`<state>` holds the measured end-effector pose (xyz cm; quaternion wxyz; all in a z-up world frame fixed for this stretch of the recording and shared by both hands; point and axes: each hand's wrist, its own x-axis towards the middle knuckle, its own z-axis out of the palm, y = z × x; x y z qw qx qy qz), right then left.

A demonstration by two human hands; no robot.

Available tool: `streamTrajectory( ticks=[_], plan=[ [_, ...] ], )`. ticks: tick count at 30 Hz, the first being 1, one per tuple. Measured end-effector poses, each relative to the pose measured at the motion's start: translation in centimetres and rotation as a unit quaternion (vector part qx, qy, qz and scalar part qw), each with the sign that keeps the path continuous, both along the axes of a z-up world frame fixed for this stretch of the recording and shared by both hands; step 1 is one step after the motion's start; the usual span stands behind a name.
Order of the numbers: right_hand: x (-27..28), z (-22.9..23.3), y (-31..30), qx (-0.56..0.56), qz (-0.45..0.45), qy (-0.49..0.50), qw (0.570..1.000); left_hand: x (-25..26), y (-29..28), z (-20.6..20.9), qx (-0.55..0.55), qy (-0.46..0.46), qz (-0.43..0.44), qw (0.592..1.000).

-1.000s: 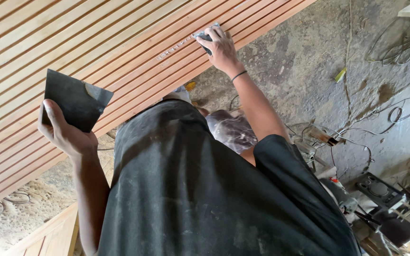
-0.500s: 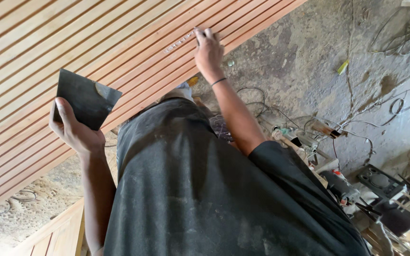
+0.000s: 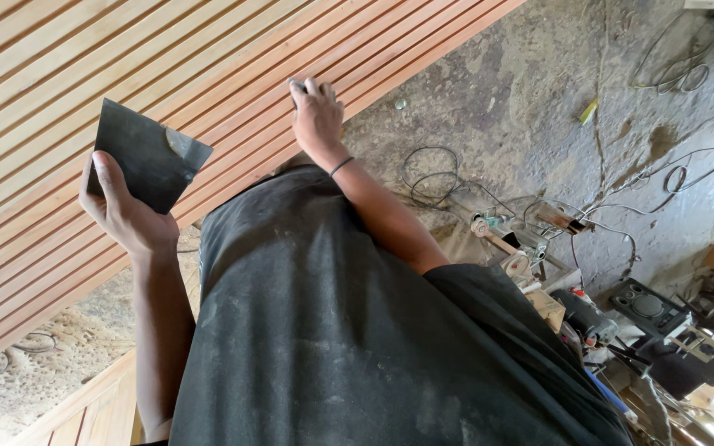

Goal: The person sands a large wooden slatted panel using two sanding blocks, moving back and forth along the grain. The person occasionally switches the sanding blocks between hands and continues sanding different sections of the panel.

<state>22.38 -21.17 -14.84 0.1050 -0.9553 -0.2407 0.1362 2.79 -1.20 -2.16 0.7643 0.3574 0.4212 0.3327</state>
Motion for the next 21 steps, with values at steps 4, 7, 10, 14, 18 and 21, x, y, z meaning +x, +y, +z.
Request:
streamTrajectory(
  ticks=[4, 7, 10, 14, 18, 21],
  plan=[
    [-0.1, -0.4, 0.1, -0.001, 0.073, 0.009, 0.997, 0.4, -0.1, -0.6, -0.008, -0.009, 0.014, 1.000],
    [2.4, -0.8, -1.0, -0.024, 0.083, 0.106, 0.991, 0.7, -0.2, -0.8, -0.009, -0.007, 0.034, 0.999],
    [6.9, -0.2, -4.2, 0.031, 0.147, 0.024, 0.988, 1.1, -0.3, -0.6, -0.010, 0.041, 0.069, 0.997],
    [12.8, 0.6, -7.6, 0.055, 0.199, -0.059, 0.977, 1.6, -0.9, -0.5, -0.011, 0.020, 0.097, 0.995],
    [16.6, 0.6, -8.6, 0.045, 0.253, -0.074, 0.964, 2.1, -2.0, -0.6, -0.014, 0.046, 0.100, 0.994],
    [17.9, 0.1, -8.9, 0.045, 0.275, -0.077, 0.957, 2.4, -2.9, -0.6, -0.019, 0.076, 0.095, 0.992]
  ],
)
